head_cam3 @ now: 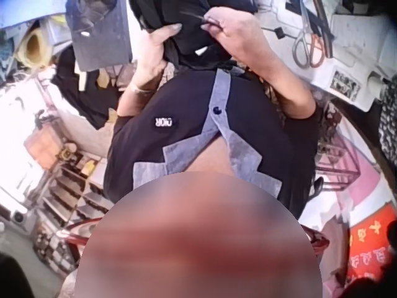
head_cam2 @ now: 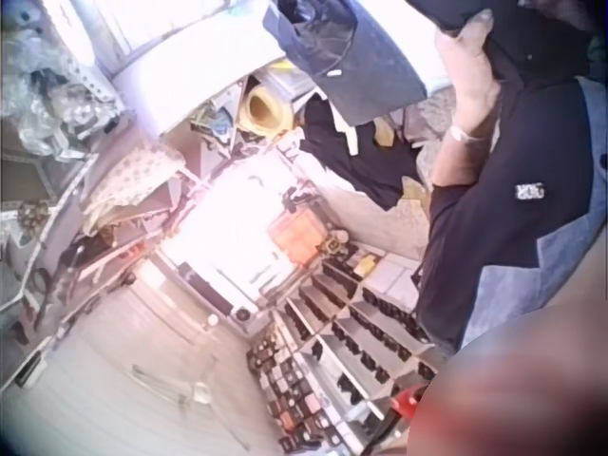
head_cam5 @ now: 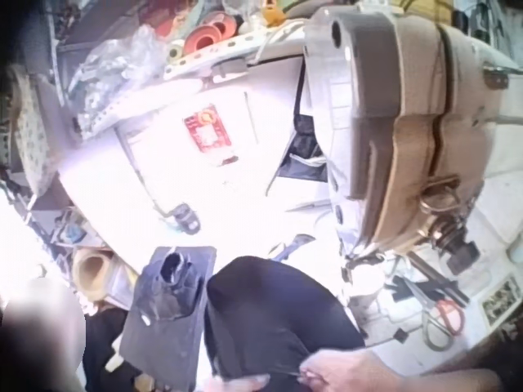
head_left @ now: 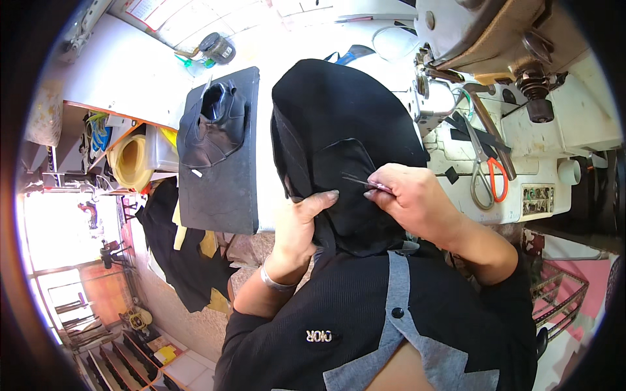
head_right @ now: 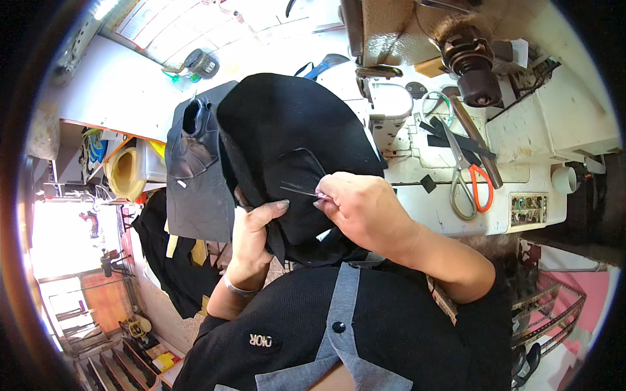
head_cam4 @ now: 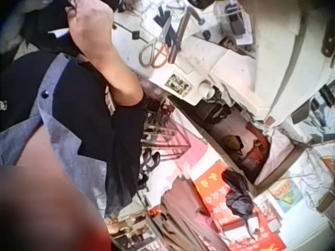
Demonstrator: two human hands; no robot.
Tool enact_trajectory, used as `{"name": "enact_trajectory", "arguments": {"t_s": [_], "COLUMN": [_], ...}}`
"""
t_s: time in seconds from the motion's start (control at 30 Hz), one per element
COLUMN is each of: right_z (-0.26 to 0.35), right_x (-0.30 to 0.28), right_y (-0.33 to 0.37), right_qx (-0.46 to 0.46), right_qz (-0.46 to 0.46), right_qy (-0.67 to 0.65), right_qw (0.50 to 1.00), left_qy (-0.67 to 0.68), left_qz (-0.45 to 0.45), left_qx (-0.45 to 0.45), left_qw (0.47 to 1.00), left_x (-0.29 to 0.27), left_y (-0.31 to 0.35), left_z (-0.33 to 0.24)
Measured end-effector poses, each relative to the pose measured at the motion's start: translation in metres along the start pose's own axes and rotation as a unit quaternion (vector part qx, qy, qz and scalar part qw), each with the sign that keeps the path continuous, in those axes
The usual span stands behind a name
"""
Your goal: The person aligns a black leather boot on a sewing machine, sews along the upper edge, and then trims excess thread with scissors. The person repeats this process on a second boot, handling each boot individually and finishing with thread trimming.
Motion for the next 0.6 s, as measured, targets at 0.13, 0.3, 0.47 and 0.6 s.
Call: {"name": "enact_trajectory", "arguments": {"t_s": [0.13,0.3,0.47,0.6], "right_z": [0.005,0.011,0.030,0.027], "right_x": [0.011,0.011,0.016,-0.001], "right_y": [-0.005,-0.001,0.003,0.002], "right_qx": [-0.034,-0.072,-0.197,-0.241], "right_qz": [0.014,0.039,0.025,-0.078], "right_qy": [0.001,0.108,0.249,0.305], "right_qw": [0.999,0.991,0.948,0.918], "left_qy": [0.097,0.068,0.028,0.003], "left_qz": [0.007,-0.026,-0.020,0.004], "left_qx": [-0.118,-0.154,-0.135,-0.167], "left_qw": [0.988,0.985,0.990,0.986], "left_x": [-0.003,-0.012,-0.006,0.001], "left_y": [0.003,0.005,0.005,0.004], "left_z": [0.013,0.021,0.019,0.024]}}
Point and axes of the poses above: each hand's wrist, its own y-axis away from the middle knuckle, its own x-axis out of the palm, z = x × y, the point moved 7 cm from there along -y, towards the middle knuckle, and after that the axes turned 8 degrees about x, right-handed, at the moved point
